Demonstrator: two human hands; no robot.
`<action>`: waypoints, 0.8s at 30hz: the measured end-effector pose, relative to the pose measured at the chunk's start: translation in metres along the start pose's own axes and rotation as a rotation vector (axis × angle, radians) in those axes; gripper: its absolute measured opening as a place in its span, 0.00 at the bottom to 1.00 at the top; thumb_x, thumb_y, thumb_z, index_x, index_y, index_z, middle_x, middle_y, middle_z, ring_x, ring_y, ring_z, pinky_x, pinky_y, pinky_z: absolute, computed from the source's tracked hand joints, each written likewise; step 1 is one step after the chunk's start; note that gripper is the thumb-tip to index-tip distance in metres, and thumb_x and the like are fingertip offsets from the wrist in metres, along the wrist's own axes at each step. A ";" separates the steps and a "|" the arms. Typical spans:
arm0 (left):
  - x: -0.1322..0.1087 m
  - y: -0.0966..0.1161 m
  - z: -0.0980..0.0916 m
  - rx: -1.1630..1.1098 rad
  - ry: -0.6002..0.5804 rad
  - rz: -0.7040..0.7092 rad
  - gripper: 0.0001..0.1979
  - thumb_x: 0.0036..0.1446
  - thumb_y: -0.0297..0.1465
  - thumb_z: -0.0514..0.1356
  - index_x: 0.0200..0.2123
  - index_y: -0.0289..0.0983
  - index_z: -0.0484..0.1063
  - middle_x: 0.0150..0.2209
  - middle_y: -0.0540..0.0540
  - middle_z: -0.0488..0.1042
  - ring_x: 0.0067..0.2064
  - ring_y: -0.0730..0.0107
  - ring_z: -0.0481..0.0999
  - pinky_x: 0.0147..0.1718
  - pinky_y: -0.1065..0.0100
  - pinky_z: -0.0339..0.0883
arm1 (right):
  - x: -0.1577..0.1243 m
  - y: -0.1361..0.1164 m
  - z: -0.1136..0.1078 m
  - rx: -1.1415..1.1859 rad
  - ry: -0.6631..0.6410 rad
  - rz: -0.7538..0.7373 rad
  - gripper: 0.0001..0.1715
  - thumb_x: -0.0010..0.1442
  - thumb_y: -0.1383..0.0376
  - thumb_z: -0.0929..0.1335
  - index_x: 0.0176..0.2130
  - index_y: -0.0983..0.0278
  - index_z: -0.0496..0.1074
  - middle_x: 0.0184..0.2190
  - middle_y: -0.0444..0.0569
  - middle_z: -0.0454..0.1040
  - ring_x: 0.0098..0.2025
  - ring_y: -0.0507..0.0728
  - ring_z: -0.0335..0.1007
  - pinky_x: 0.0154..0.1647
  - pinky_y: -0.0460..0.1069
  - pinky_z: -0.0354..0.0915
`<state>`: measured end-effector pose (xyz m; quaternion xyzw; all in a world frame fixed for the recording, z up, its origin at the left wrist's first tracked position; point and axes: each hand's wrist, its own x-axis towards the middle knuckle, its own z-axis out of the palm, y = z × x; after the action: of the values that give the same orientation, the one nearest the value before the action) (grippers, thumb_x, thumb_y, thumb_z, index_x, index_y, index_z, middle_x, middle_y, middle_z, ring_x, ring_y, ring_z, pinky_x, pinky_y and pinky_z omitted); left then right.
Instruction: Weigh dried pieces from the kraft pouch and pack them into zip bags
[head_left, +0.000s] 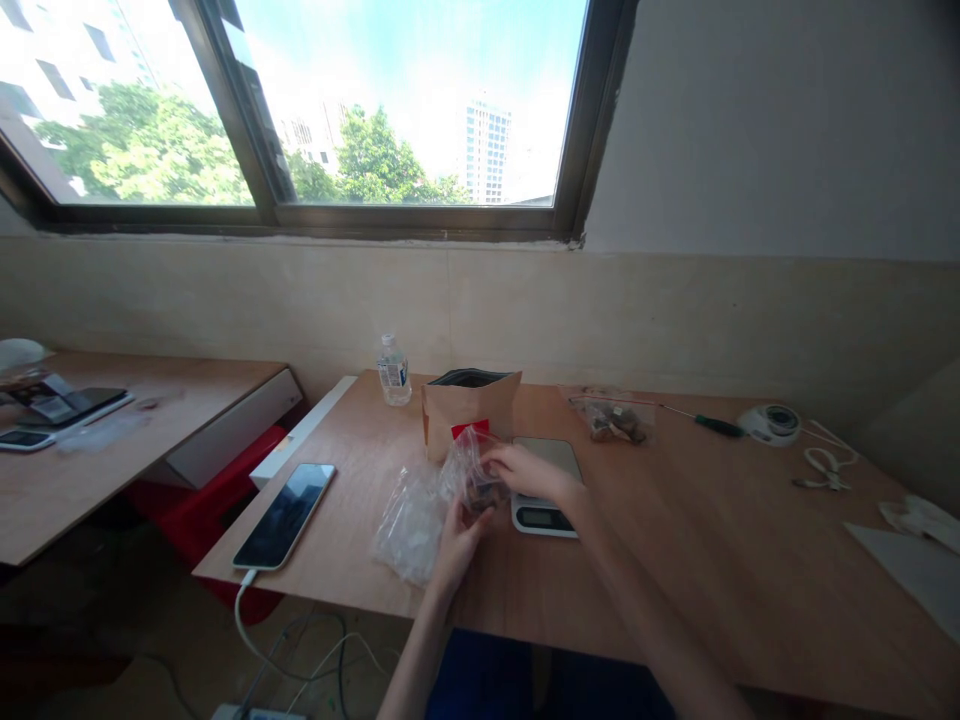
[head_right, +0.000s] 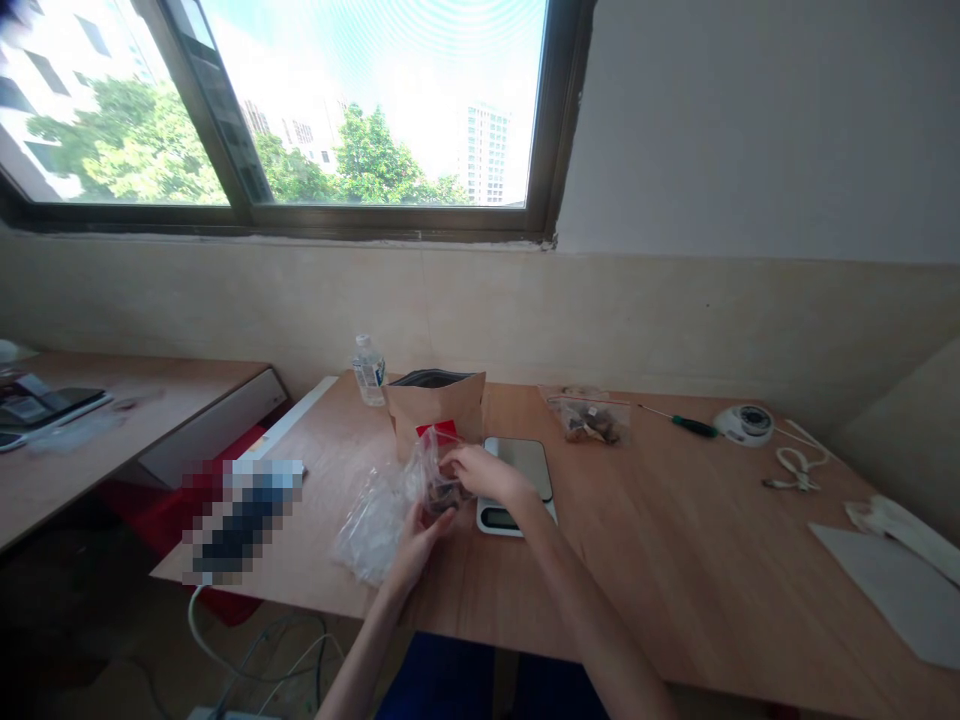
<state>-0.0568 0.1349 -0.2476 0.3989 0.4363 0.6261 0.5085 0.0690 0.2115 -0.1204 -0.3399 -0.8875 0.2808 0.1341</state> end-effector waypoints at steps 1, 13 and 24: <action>0.000 0.001 0.000 0.011 -0.001 0.007 0.26 0.47 0.35 0.64 0.51 0.39 0.67 0.49 0.43 0.73 0.51 0.58 0.71 0.52 0.60 0.61 | 0.000 0.002 0.000 0.007 -0.017 -0.005 0.17 0.57 0.74 0.59 0.37 0.67 0.75 0.38 0.53 0.77 0.39 0.57 0.72 0.41 0.49 0.64; 0.002 0.005 -0.002 0.115 0.074 0.051 0.19 0.45 0.37 0.65 0.42 0.36 0.74 0.40 0.42 0.78 0.44 0.55 0.75 0.45 0.60 0.66 | -0.005 0.013 0.008 0.225 -0.141 -0.092 0.22 0.52 0.66 0.69 0.49 0.62 0.70 0.44 0.50 0.74 0.44 0.57 0.71 0.44 0.49 0.65; 0.003 0.009 -0.001 0.090 0.048 0.043 0.16 0.44 0.34 0.66 0.37 0.34 0.74 0.38 0.42 0.78 0.43 0.55 0.76 0.43 0.60 0.67 | -0.006 0.011 0.012 0.247 -0.042 -0.051 0.19 0.49 0.68 0.71 0.44 0.63 0.73 0.38 0.46 0.75 0.38 0.55 0.71 0.39 0.47 0.64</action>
<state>-0.0602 0.1367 -0.2394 0.4152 0.4675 0.6260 0.4659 0.0738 0.2090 -0.1369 -0.2922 -0.8571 0.3917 0.1634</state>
